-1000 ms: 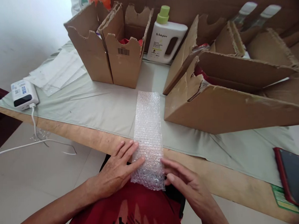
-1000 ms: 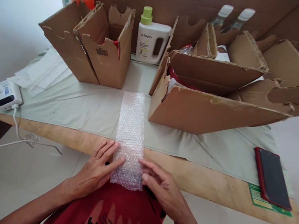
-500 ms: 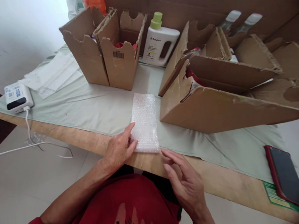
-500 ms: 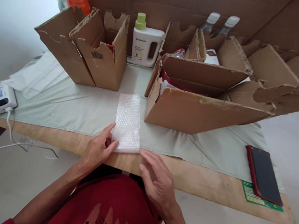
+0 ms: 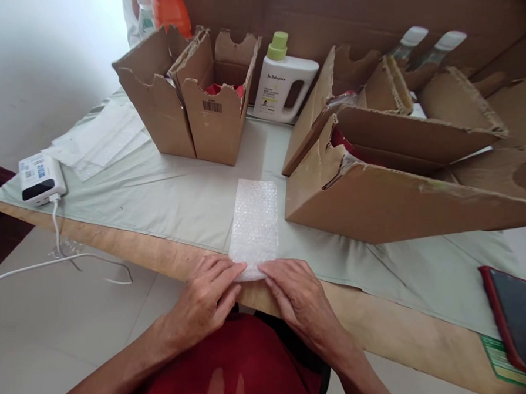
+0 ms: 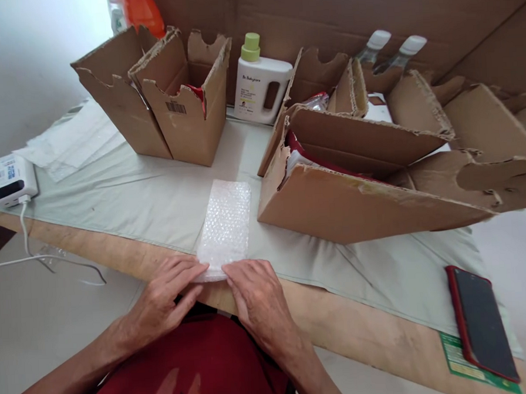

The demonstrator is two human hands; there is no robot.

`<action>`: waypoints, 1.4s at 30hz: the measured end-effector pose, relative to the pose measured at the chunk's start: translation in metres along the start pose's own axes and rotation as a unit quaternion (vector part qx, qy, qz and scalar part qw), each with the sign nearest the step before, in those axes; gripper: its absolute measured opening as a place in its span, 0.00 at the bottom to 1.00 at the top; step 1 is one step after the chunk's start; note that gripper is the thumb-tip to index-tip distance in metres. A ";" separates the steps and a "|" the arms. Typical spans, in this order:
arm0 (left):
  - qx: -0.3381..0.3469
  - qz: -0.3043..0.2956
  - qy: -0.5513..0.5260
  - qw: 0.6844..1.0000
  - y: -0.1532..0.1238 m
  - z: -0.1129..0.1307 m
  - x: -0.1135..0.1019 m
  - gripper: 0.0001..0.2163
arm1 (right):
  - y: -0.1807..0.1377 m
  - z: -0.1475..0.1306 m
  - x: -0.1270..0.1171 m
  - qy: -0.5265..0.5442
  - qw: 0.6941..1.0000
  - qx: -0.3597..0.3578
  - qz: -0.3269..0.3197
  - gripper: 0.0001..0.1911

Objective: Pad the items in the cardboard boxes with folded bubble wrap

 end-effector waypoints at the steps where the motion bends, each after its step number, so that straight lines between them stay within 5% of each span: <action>1: -0.008 0.007 -0.007 1.000 0.000 -0.002 -0.001 0.17 | 0.002 0.001 -0.001 0.020 1.000 0.013 -0.004 0.14; 8: -0.071 0.031 0.073 0.994 0.019 -0.030 0.003 0.13 | -0.007 0.004 -0.027 -0.016 0.989 0.031 0.144 0.18; 14: -0.038 0.054 0.085 0.994 0.014 -0.024 -0.003 0.12 | -0.001 -0.002 -0.003 -0.060 0.996 -0.023 0.066 0.15; 20: 0.001 0.015 0.008 1.000 0.007 -0.008 -0.005 0.13 | 0.002 0.006 -0.006 0.049 0.998 0.031 0.029 0.12; 25: -0.025 0.051 0.063 0.996 0.024 -0.031 -0.004 0.11 | -0.004 0.010 -0.020 -0.002 0.991 0.046 0.126 0.17; 29: -0.039 0.058 0.104 0.992 0.035 -0.049 0.001 0.11 | 0.003 0.008 -0.002 -0.070 0.994 0.014 0.080 0.18; 37: 0.010 0.053 0.017 0.998 0.017 -0.020 -0.013 0.17 | 0.009 0.006 -0.008 -0.013 0.997 0.020 0.072 0.12; 42: -0.017 0.059 0.046 0.997 0.027 -0.034 -0.007 0.14 | 0.002 0.005 -0.017 -0.038 0.992 0.043 0.109 0.12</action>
Point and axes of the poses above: each hand's wrist, its own y-axis towards the middle knuckle, its own x-axis out of the palm, z = x × y, the point moved 9 cm from there along y, towards the middle knuckle, and after that the axes turned 8 degrees about x, right-handed, at the moved point
